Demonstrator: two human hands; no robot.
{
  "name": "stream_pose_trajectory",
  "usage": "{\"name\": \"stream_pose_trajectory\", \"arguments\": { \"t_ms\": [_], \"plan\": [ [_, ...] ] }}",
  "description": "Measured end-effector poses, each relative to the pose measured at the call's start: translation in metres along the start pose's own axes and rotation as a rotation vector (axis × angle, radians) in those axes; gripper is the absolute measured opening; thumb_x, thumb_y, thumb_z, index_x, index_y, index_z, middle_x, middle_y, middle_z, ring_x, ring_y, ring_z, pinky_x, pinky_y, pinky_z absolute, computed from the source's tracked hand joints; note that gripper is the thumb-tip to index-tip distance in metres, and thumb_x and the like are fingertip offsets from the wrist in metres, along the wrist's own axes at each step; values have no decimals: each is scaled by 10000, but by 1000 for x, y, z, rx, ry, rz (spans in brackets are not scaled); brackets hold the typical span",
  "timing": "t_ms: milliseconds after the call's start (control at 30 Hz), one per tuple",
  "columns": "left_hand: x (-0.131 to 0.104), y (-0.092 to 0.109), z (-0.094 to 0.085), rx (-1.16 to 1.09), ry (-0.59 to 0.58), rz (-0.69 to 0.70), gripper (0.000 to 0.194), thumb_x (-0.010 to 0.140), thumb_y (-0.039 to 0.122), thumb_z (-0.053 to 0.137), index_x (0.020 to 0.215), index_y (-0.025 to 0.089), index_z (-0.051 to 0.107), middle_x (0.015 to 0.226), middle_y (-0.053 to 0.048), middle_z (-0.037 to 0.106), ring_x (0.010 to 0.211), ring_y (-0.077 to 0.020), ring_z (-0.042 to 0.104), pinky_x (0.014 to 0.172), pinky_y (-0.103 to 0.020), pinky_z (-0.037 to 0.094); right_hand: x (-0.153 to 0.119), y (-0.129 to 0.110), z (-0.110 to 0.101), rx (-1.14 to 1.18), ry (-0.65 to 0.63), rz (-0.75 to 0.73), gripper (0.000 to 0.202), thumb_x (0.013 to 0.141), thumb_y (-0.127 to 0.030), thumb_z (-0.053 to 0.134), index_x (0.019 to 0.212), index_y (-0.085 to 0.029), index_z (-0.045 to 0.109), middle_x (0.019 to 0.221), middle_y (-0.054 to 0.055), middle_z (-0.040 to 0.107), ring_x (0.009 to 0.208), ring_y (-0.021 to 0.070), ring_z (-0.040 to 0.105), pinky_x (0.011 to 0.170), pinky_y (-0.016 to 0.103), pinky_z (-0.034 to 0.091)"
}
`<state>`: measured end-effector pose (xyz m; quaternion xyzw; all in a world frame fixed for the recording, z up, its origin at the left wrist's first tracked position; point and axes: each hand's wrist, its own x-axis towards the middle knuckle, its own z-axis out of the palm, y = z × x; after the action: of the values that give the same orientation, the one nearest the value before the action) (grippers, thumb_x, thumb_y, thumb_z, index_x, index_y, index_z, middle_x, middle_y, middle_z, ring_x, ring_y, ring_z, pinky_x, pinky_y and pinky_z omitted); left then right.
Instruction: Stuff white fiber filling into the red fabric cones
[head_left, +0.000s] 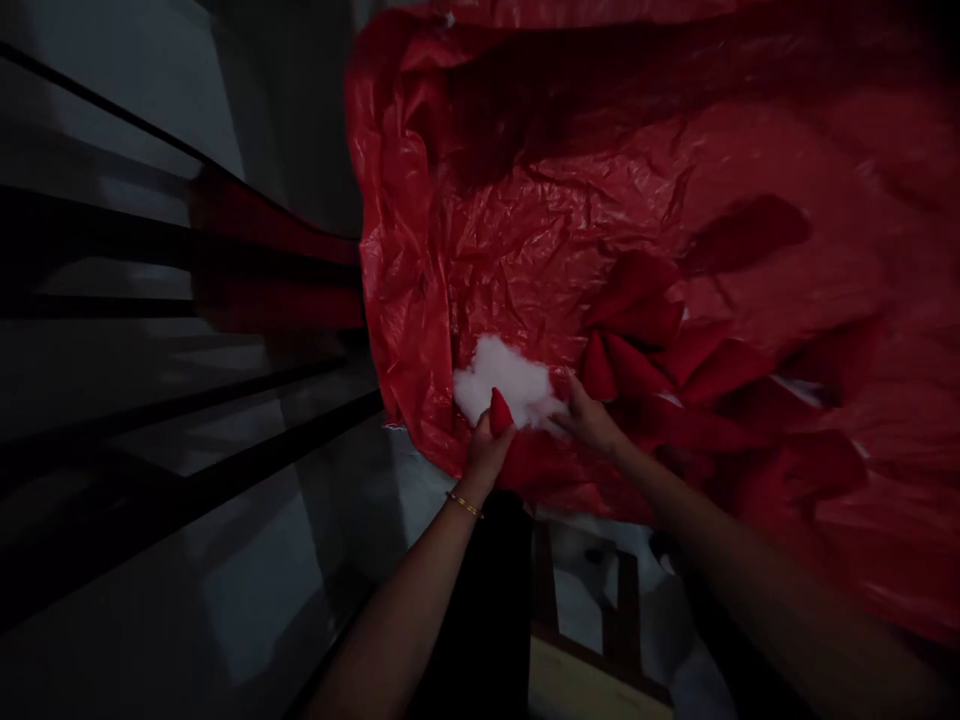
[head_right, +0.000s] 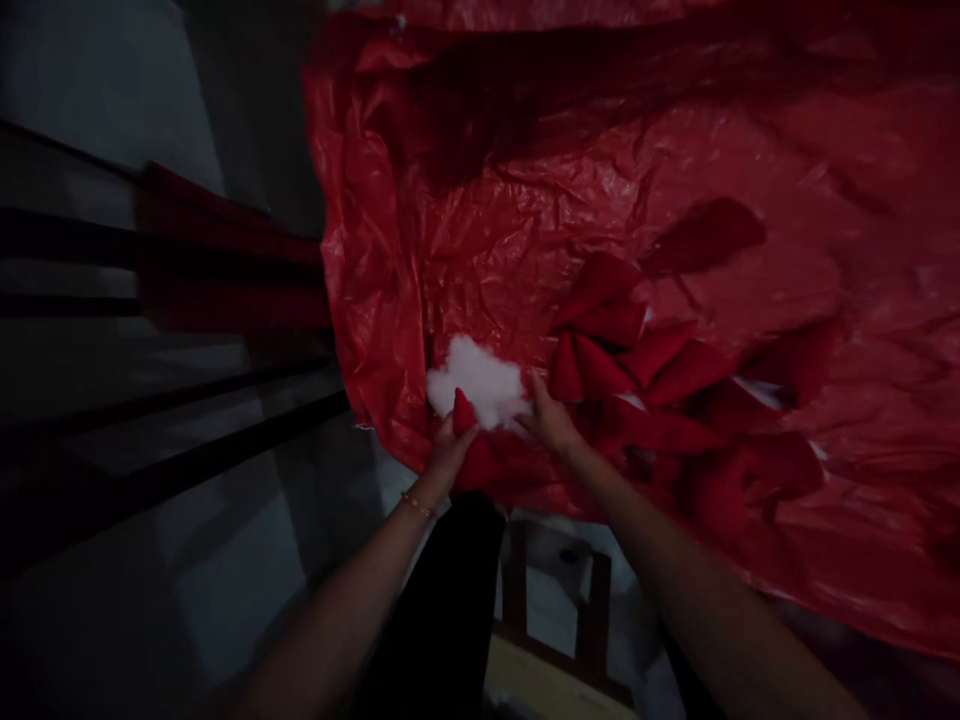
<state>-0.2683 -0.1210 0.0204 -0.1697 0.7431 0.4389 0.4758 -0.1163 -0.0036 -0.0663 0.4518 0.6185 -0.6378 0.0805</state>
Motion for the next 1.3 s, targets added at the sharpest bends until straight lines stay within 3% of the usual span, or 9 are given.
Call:
{"name": "stream_pose_trajectory", "arguments": {
  "t_ms": [133,200,300,400,567,767,933,1100,1300],
  "plan": [
    [64,2,13,375,-270,349,553,615,60,746,1150,196,706,1427,-70,596,1392,-226,467,1200,-300,280,71,10,38,-147,-112,-20,725,742,-178,725,1425,-108,493,834,55,723,758,213,669,750,291,515],
    [94,-4,21,597,-352,339,478,637,43,705,1096,177,716,1344,-80,652,1347,-237,508,1182,-321,313,87,18,52,-131,-123,-9,412,760,-162,704,1168,-118,666,867,89,734,819,233,678,802,305,511],
    [124,-19,23,728,-291,175,311,644,27,675,923,157,721,1069,-86,742,1172,-278,608,1100,-382,402,78,32,50,-104,-114,2,97,818,-162,632,879,-131,700,875,112,735,864,245,681,849,323,508],
    [127,-31,17,695,-171,111,233,685,55,668,896,151,698,987,-91,738,1141,-289,604,1057,-392,422,37,42,14,-27,-5,25,192,901,-243,540,971,-135,682,966,105,736,884,225,678,829,323,529],
    [76,-11,18,495,-131,15,395,895,343,571,1223,129,626,952,-97,740,858,-216,685,812,-350,548,-60,25,-55,545,324,151,362,877,-525,612,1027,-203,682,875,64,727,697,203,654,632,319,545],
    [-4,22,40,-311,-57,-298,302,883,419,623,1014,159,701,899,-52,751,808,-176,708,800,-294,565,-141,-42,-35,417,376,93,270,787,-383,675,1006,-226,687,893,33,730,780,222,664,700,326,557],
    [-41,19,64,-421,-5,-356,280,837,418,666,918,152,696,709,-20,707,668,-168,681,753,-293,553,-149,-69,-6,79,368,-209,140,858,-267,569,928,-221,682,882,67,698,776,219,645,665,309,533],
    [-75,21,79,-352,-51,-182,336,756,335,768,1038,161,718,924,-35,757,963,-193,712,915,-288,518,-139,-63,1,-201,305,-407,275,881,-82,462,924,-200,707,943,95,692,892,242,620,802,357,540],
    [-105,15,99,-326,-66,-63,481,690,292,844,1135,173,706,1027,-41,764,968,-205,716,968,-325,505,-134,-54,-3,-460,62,-338,305,813,-32,531,962,-153,768,964,136,758,930,254,688,862,341,542]
  ]
}}
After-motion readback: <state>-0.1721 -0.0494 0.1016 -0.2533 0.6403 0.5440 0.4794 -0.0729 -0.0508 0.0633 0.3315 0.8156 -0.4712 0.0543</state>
